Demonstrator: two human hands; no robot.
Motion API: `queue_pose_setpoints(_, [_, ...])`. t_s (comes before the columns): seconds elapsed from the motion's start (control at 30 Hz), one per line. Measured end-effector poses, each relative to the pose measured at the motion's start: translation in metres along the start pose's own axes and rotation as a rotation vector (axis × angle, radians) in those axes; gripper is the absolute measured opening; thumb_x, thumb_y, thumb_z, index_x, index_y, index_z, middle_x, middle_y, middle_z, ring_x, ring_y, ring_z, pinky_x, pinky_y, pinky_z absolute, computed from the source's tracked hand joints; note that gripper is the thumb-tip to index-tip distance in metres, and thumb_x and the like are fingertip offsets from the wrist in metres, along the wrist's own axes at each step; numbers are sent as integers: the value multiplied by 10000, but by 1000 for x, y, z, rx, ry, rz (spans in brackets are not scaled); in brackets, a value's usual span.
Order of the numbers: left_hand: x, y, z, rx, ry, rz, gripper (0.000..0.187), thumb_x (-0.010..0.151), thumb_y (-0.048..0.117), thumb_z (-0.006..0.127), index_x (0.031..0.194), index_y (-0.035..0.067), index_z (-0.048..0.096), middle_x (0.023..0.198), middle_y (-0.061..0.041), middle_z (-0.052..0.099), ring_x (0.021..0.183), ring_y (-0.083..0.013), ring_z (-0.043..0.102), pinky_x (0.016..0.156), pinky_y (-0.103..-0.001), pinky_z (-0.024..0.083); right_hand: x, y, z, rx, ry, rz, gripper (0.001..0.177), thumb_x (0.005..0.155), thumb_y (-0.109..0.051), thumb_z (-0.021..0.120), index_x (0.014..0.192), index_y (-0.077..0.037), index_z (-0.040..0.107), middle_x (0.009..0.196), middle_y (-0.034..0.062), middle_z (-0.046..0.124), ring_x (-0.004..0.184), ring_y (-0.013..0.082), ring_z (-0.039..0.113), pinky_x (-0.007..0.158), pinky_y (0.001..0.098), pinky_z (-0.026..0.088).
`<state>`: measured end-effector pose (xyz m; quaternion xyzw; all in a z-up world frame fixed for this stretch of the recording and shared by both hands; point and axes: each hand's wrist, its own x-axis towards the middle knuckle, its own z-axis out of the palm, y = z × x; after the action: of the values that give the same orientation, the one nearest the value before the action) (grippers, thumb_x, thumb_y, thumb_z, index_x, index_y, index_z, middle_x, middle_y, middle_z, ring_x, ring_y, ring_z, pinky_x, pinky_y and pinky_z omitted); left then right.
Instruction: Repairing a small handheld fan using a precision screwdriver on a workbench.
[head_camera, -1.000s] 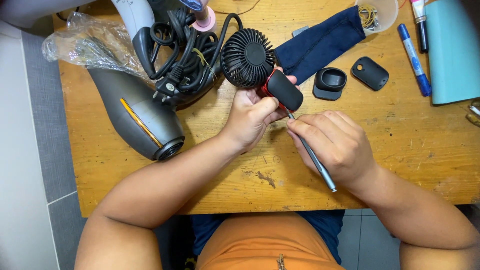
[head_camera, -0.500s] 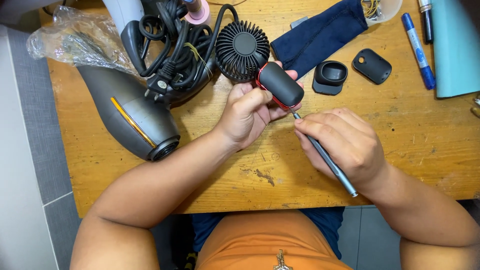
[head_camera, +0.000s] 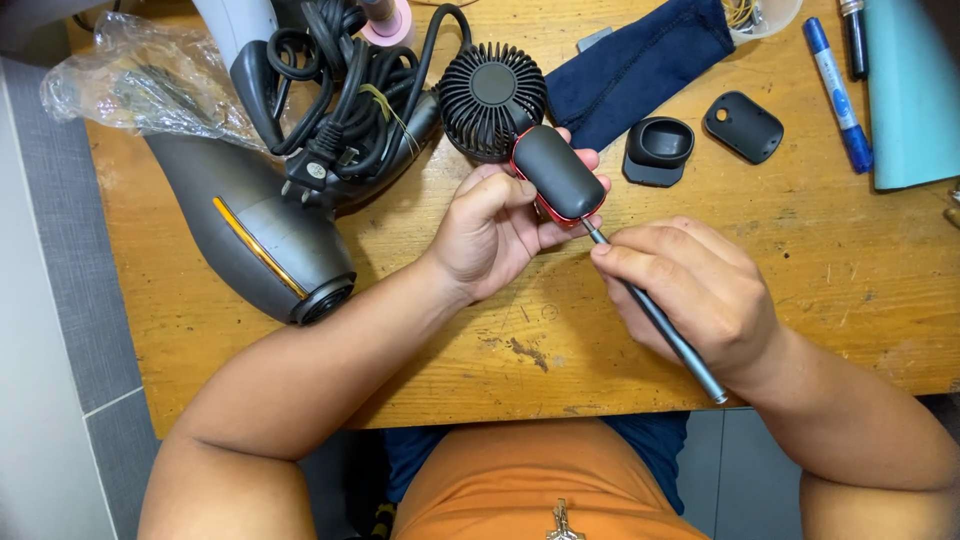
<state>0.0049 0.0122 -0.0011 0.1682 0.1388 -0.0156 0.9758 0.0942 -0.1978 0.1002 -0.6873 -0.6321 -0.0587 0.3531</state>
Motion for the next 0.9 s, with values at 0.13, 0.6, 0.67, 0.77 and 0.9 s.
queue_pose_setpoints(0.13, [0,-1,-3,-18,-4,-26,681,1021,7,613,1686,-35,471,1594,-309,666,1365,-487,726,1071,-613,675,-4,6,1,46,26,55,72,1081,71,802,1118,121,766,1048,266,812,880,381,795,855,455,665])
queue_pose_setpoints(0.6, [-4,0,-10,-75,-57,-107,688,1006,18,621,1681,12,493,1592,-333,652,1345,-512,725,1157,-751,602,-18,8,12,317,199,335,156,1086,-48,758,1118,103,739,1019,231,849,942,351,888,837,360,691])
queue_pose_setpoints(0.67, [-4,-2,-14,-109,-143,-104,662,1049,48,685,1684,15,502,1563,-328,663,1349,-540,724,1120,-710,640,-19,8,12,314,239,383,194,1089,-80,759,1094,114,746,1003,249,838,924,350,884,801,344,673])
queue_pose_setpoints(0.77, [-5,-2,-13,-84,-131,-89,661,1032,44,694,1668,-7,523,1492,-333,692,1282,-534,739,1073,-719,643,-18,8,11,325,235,396,210,1099,-107,740,1082,102,735,988,245,827,894,346,870,778,345,650])
queue_pose_setpoints(0.9, [-5,-1,-12,-48,-134,-99,731,943,26,624,1665,11,514,1518,-326,674,1347,-524,701,1055,-702,634,-27,13,12,377,282,391,196,1084,-81,719,1014,102,705,892,222,790,765,319,806,724,356,633])
